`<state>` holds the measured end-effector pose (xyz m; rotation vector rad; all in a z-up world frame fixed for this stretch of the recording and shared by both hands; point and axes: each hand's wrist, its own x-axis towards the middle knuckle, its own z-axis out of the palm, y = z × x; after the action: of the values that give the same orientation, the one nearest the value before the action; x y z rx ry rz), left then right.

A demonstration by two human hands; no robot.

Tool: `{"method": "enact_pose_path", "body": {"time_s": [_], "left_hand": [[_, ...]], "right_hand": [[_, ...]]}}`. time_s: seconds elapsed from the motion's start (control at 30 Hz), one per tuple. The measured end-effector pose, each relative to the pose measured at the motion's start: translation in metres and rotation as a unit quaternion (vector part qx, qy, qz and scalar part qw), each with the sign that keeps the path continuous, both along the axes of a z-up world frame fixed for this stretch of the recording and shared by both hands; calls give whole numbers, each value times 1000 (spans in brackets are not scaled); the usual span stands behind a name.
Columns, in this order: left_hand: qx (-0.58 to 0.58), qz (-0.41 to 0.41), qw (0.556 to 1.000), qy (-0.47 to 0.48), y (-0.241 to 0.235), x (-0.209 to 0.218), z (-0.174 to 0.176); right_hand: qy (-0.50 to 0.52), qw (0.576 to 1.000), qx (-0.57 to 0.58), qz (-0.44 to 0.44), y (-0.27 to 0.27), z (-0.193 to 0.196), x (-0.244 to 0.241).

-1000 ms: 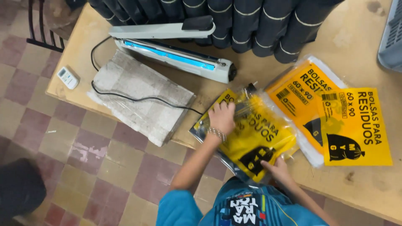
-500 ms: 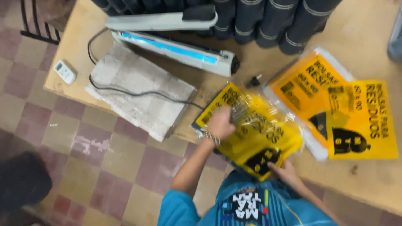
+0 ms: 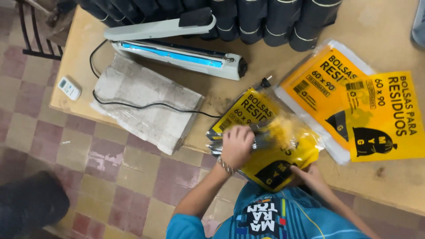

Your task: Manually packaging stacks of black trash bags into yellow printed outer sleeves at a high pace.

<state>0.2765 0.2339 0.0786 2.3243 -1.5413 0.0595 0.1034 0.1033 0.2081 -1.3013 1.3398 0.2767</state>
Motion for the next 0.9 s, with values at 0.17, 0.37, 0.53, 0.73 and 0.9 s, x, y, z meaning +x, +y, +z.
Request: {"method": "enact_pose_path", "body": {"time_s": [0.17,0.37,0.53,0.73,0.9], "left_hand": [[-83,-11,994,73,-1,12,31],[136,148,911,360,-46,78,1],[219,188,903,318,-60,84,-8],[250,97,926,267,-71,53,21],[202,119,922,309,-64,57,1]], "right_hand": [[-22,1000,-14,9,-12,-35,-22],[-59,998,1,-33,-13,-67,-28],[-5,999,-8,-49,-19,-72,-48],[-72,982,79,-156,-15,-88,-62],[-28,975,161,-152,-11,-46,-49]]}}
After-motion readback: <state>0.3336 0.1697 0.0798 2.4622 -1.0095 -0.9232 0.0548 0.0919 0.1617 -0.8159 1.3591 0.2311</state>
